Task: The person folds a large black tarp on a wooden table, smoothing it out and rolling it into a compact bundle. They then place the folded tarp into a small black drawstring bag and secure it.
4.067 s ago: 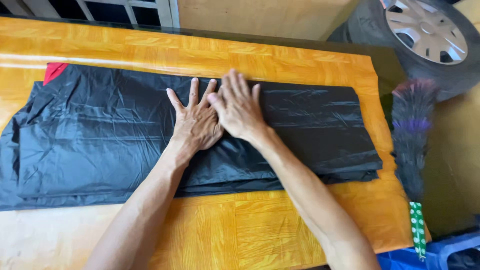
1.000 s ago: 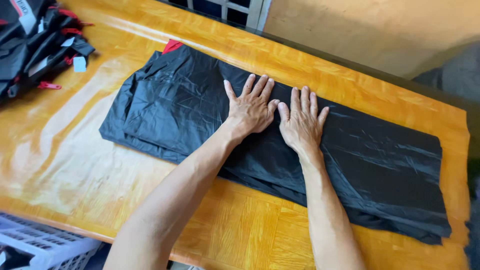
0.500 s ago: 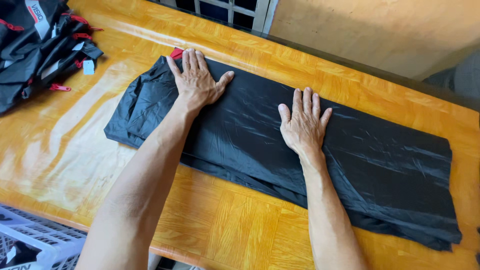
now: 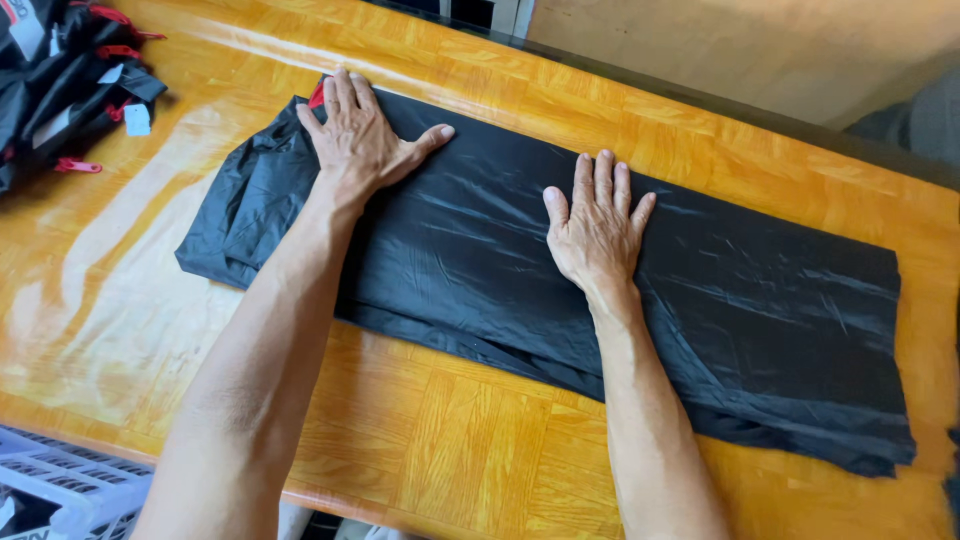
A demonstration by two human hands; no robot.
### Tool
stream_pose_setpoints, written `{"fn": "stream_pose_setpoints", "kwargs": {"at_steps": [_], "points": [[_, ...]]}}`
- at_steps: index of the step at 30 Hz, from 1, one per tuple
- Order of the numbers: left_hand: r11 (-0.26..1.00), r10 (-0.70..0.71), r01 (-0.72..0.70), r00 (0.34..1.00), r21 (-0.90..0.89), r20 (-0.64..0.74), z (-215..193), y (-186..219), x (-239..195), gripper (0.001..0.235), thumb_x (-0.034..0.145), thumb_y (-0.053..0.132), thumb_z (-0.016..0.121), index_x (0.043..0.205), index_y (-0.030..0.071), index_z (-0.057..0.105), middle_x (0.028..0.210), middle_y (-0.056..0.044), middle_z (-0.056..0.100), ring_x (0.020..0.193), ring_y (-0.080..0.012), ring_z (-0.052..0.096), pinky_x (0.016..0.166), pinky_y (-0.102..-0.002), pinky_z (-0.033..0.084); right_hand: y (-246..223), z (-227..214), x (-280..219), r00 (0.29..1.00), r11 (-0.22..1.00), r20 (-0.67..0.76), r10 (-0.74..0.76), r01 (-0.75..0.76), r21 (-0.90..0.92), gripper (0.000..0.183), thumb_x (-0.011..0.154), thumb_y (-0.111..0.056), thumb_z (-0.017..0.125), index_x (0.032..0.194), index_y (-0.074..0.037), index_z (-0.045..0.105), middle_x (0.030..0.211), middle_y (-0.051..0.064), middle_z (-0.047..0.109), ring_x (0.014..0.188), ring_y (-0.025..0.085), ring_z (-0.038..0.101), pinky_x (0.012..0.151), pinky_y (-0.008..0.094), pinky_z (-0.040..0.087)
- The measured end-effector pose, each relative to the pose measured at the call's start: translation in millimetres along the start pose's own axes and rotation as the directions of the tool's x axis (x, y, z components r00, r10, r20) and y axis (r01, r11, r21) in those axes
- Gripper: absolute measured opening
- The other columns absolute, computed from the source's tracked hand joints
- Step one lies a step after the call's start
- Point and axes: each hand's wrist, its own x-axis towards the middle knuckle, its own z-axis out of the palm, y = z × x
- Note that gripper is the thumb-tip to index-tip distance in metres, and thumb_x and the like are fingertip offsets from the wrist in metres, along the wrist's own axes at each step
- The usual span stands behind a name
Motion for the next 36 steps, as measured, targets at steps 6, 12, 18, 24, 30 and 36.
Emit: {"fn": "stream_pose_setpoints", "kwargs": {"at_steps": [6, 12, 18, 24, 30, 36], "points": [[0.993, -0.119, 0.119, 0.991, 0.007, 0.054, -8.1, 9.1, -2.4, 0.154, 0.062, 0.106, 0.048, 0.159, -0.008, 0.009, 0.168, -0.029, 0.014, 0.154, -0.0467, 0.006, 0.112, -0.076, 0.0, 0.3, 2.4, 1.1, 1.0, 1.0, -0.019, 0.011, -0.011, 0.007, 0.064, 0.104, -0.048, 0.031, 0.157, -0.011, 0.035, 0.166, 0.013, 0.026, 0.153, 0.034, 0.02, 0.115, 0.072, 0.014], [0.967, 0.254, -0.237, 0.934, 0.096, -0.252, 33.1, 65.0, -51.7, 0.097, 0.102, 0.076, 0.024, 0.162, 0.0, 0.031, 0.169, -0.02, 0.019, 0.154, -0.0405, 0.008, 0.114, -0.078, 0.004, 3.3, 12.1, 2.7, 0.998, 1.0, -0.061, -0.004, 0.003, -0.018, 0.061, 0.105, -0.045, 0.031, 0.157, -0.013, 0.037, 0.166, 0.013, 0.028, 0.152, 0.035, 0.022, 0.113, 0.074, 0.014], [0.902, 0.421, -0.41, 0.905, -0.136, 0.065, 33.6, 109.7, -133.0, 0.093, 0.097, 0.077, 0.021, 0.162, 0.011, 0.027, 0.167, -0.012, 0.03, 0.156, -0.0407, 0.012, 0.113, -0.082, 0.0, 4.2, -3.2, -1.6, 0.991, 0.999, 0.131, 0.011, -0.016, 0.039, 0.064, 0.111, -0.046, 0.024, 0.165, -0.014, 0.021, 0.173, 0.012, 0.01, 0.158, 0.032, 0.004, 0.121, 0.07, 0.003], [0.979, 0.183, -0.186, 0.982, 0.084, 0.043, -1.1, 17.9, -89.0, 0.097, 0.098, 0.08, 0.024, 0.163, 0.008, 0.027, 0.169, -0.012, 0.029, 0.157, -0.0381, 0.009, 0.11, -0.083, -0.006, -3.3, -13.8, -3.3, 0.985, 1.0, 0.173, 0.027, -0.029, 0.009, 0.066, 0.109, -0.05, 0.018, 0.164, -0.014, 0.02, 0.172, 0.013, 0.011, 0.158, 0.034, 0.006, 0.121, 0.071, 0.004], [1.0, -0.005, 0.004, 0.995, 0.008, 0.1, -25.5, -24.8, -75.3, 0.112, 0.085, 0.089, 0.025, 0.163, 0.008, 0.015, 0.171, -0.008, 0.014, 0.156, -0.0364, 0.006, 0.112, -0.077, 0.002, 0.7, 3.3, 0.8, 1.0, 1.0, -0.006, -0.014, 0.014, -0.006, 0.063, 0.105, -0.043, 0.031, 0.158, -0.009, 0.034, 0.166, 0.016, 0.026, 0.152, 0.036, 0.02, 0.113, 0.075, 0.013], [0.997, 0.068, -0.069, 0.997, -0.018, -0.029, -5.4, -33.8, -73.4, 0.108, 0.092, 0.085, 0.023, 0.163, 0.003, 0.02, 0.171, -0.014, 0.015, 0.155, -0.0431, 0.006, 0.105, -0.081, -0.012, 0.4, 5.5, 1.4, 1.0, 1.0, -0.016, -0.006, 0.006, -0.02, 0.062, 0.106, -0.043, 0.031, 0.158, -0.01, 0.034, 0.167, 0.014, 0.025, 0.153, 0.036, 0.019, 0.113, 0.074, 0.013]]}}
